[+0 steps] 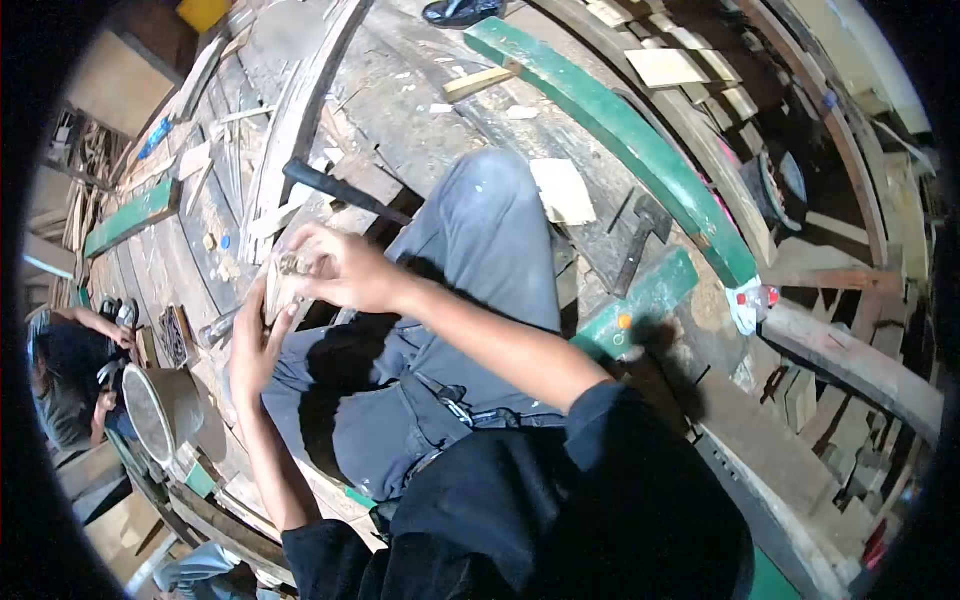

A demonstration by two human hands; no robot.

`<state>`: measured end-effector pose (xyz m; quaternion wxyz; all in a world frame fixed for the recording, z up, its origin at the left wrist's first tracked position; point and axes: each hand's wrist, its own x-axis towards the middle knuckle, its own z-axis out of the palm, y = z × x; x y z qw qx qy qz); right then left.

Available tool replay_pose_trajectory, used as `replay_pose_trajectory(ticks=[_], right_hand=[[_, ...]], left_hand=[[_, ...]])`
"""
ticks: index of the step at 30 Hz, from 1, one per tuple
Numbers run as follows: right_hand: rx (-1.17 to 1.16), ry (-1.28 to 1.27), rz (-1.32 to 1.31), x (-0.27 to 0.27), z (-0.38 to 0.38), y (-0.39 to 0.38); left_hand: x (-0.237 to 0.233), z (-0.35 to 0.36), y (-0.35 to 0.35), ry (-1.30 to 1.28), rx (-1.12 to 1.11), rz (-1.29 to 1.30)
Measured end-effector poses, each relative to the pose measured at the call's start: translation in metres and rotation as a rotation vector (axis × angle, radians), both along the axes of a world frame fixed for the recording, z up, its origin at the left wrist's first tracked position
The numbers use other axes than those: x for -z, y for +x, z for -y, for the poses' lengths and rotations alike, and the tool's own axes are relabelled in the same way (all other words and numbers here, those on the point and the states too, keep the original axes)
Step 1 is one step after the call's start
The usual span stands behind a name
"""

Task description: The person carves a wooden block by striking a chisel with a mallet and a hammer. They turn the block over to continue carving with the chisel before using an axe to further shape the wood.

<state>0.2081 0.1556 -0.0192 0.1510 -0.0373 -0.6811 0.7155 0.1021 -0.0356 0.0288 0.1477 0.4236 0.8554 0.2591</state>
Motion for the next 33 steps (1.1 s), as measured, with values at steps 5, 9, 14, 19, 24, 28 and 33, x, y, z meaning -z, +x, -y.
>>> replay_pose_trajectory(ticks=[5, 9, 14, 19, 24, 28, 33], right_hand=[[0.846, -0.051, 0.062, 0.028, -0.123, 0.157], [1.079, 1.026, 0.822, 0.137, -0.211, 0.304], [0.875, 0.954, 1.023, 0.206, -0.226, 0.370], [0.670, 1.187, 1.184, 0.181, -0.199, 0.315], [0.568, 1.143, 0.746, 0.106, -0.125, 0.221], [0.474, 1.045, 0.508, 0.054, -0.077, 0.181], [0.494, 0.831, 0.343, -0.003, -0.052, 0.173]], left_hand=[[0.029, 0.075, 0.005, 0.288, -0.277, 0.430], [-0.008, 0.127, 0.040, 0.386, -0.390, 0.318], [-0.070, 0.197, 0.092, 0.438, -0.340, 0.145], [-0.092, 0.270, 0.140, 0.408, -0.473, 0.104], [-0.089, 0.302, 0.189, 0.561, -0.553, 0.009], [-0.074, 0.312, 0.196, 0.712, -0.601, 0.198], [-0.051, 0.308, 0.159, 0.727, -0.606, 0.371]])
